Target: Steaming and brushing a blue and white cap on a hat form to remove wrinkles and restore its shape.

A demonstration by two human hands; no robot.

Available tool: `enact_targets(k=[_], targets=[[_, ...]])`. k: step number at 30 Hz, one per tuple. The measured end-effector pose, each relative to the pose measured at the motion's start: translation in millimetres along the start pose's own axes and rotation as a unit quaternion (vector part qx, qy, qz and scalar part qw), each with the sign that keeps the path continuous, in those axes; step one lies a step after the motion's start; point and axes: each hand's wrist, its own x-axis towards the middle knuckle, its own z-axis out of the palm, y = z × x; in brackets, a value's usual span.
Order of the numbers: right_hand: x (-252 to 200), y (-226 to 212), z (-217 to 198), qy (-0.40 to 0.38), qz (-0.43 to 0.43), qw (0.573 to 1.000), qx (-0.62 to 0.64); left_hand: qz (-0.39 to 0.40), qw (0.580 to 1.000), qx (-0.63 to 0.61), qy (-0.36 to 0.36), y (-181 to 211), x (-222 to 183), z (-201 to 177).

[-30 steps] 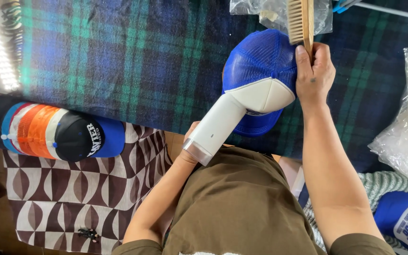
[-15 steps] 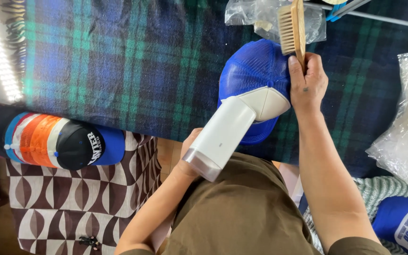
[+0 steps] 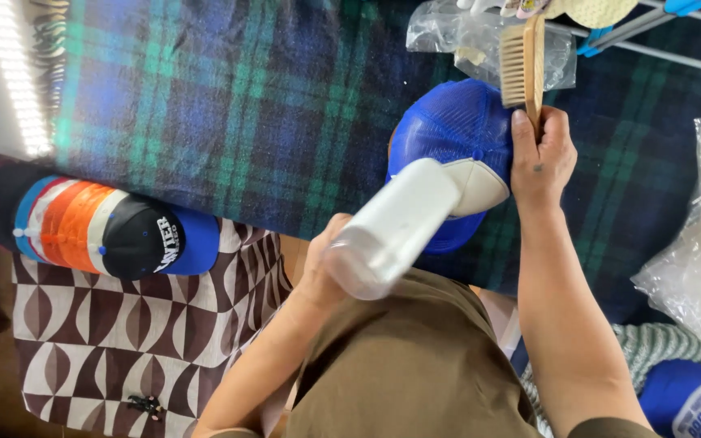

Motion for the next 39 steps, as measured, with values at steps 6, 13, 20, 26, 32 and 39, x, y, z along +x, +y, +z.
enact_targets(k=[6, 13, 20, 26, 32, 39], targets=[[0.6, 0.3, 1.1, 0.0, -0.018, 1.0, -0.007, -0.043, 0.999, 0.003, 0.004, -2.4, 26.2, 4.6], [3.2, -8.7, -21.0, -0.03, -0.111, 0.991, -0.062, -0.101, 0.995, -0.001, 0.0, -6.4, 10.7, -10.2], [4.6, -114.6, -134.2, -0.277, -0.355, 0.873, -0.187, -0.153, 0.988, 0.0, 0.0, -18.1, -8.4, -32.6], [23.1, -172.5, -64.5, -0.347, -0.443, 0.739, -0.37, -0.183, 0.983, -0.004, -0.027, -19.7, -1.2, -36.0], [124.2, -173.4, 41.1, -0.353, -0.241, 0.698, -0.575, -0.211, 0.976, 0.01, -0.06, -24.1, -2.3, -46.1], [84.0, -81.4, -58.8, -0.25, -0.077, 0.96, -0.101, -0.232, 0.969, 0.016, -0.079, -13.4, -20.4, -47.1]])
